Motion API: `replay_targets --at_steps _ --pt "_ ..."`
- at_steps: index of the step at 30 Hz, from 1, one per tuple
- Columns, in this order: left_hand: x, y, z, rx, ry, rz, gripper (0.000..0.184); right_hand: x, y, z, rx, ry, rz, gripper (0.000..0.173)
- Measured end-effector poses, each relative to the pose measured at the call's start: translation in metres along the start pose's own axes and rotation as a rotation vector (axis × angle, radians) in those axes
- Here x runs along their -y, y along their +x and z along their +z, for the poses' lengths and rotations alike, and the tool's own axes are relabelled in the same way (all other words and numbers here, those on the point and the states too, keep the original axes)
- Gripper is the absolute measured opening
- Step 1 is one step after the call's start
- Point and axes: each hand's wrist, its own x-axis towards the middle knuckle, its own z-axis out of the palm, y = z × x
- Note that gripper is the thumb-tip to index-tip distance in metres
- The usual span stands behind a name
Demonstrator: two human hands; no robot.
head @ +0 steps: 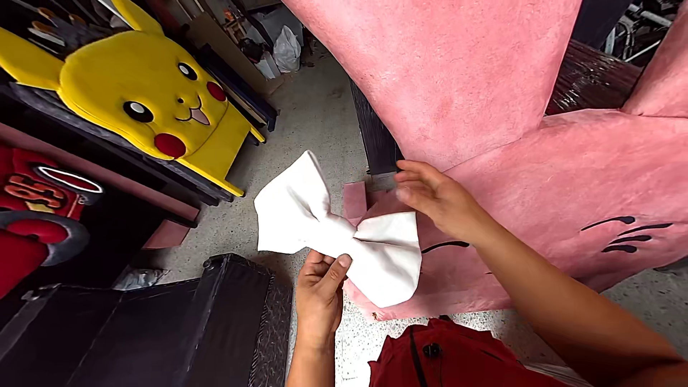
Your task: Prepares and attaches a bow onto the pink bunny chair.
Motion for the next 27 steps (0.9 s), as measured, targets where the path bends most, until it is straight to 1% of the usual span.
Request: replay_targets --at_steps 1,2,4,5,6,8,10,11,13,16,17,19,20,22,24,25,26,27 --pt "0.000 0.001 -0.001 -0.031 -0.059 0.023 0.031 -0.014 -0.017 -0.009 -0.060 0.006 0.050 0.057" --pt "0.001 0.001 -0.002 -0.048 -0.097 0.047 0.033 -0.028 -0.031 -0.010 -0.070 0.079 0.119 0.051" --pt "0.006 0.000 0.000 -0.049 -0.095 0.068 0.043 -0.042 -0.052 0.008 0.011 0.290 0.238 0.041" --pt "0.008 -0.001 0.003 -0.046 -0.063 0.068 0.048 -0.040 -0.055 0.020 0.040 0.396 0.262 0.038" --pt "0.009 0.000 0.007 -0.045 -0.023 0.069 0.050 -0.036 -0.052 0.031 0.039 0.488 0.269 0.036" --pt "0.012 -0.002 0.013 -0.064 0.036 0.072 0.047 -0.032 -0.037 0.044 -0.065 0.578 0.272 0.034" --pt "0.016 -0.004 0.018 -0.091 0.087 0.070 0.042 -0.037 -0.023 0.051 -0.229 0.585 0.241 0.026" --pt "0.018 -0.004 0.020 -0.104 0.093 0.069 0.040 -0.041 -0.019 0.053 -0.271 0.565 0.217 0.025" --pt "0.023 -0.004 0.021 -0.107 0.058 0.043 0.042 -0.050 -0.017 0.056 -0.286 0.515 0.190 0.025" --pt "0.040 -0.009 0.009 -0.056 -0.186 -0.076 0.041 -0.066 -0.019 0.052 -0.276 0.395 0.152 0.026" --pt "0.051 -0.010 0.006 -0.053 -0.283 -0.137 0.045 -0.071 -0.015 0.047 -0.271 0.328 0.134 0.025" --pt "0.080 -0.014 0.010 -0.084 -0.415 -0.266 0.062 -0.080 -0.006 0.031 -0.218 0.121 0.101 0.024" --pt "0.095 -0.018 0.016 -0.104 -0.446 -0.333 0.066 -0.082 0.001 0.022 -0.174 -0.004 0.089 0.025" --pt "0.122 -0.024 0.029 -0.105 -0.426 -0.482 0.067 -0.081 0.019 0.005 -0.084 -0.273 0.060 0.025" --pt "0.138 -0.026 0.036 -0.027 -0.275 -0.614 0.061 -0.081 0.039 -0.006 -0.008 -0.498 0.039 0.028" --pt "0.139 -0.026 0.037 -0.014 -0.115 -0.627 0.051 -0.081 0.048 -0.009 0.016 -0.588 0.043 0.029" --pt "0.139 -0.026 0.037 -0.041 0.109 -0.559 0.037 -0.081 0.056 -0.011 0.031 -0.661 0.052 0.029" --pt "0.141 -0.026 0.035 -0.089 0.388 -0.390 0.024 -0.079 0.062 -0.012 0.036 -0.709 0.066 0.030"
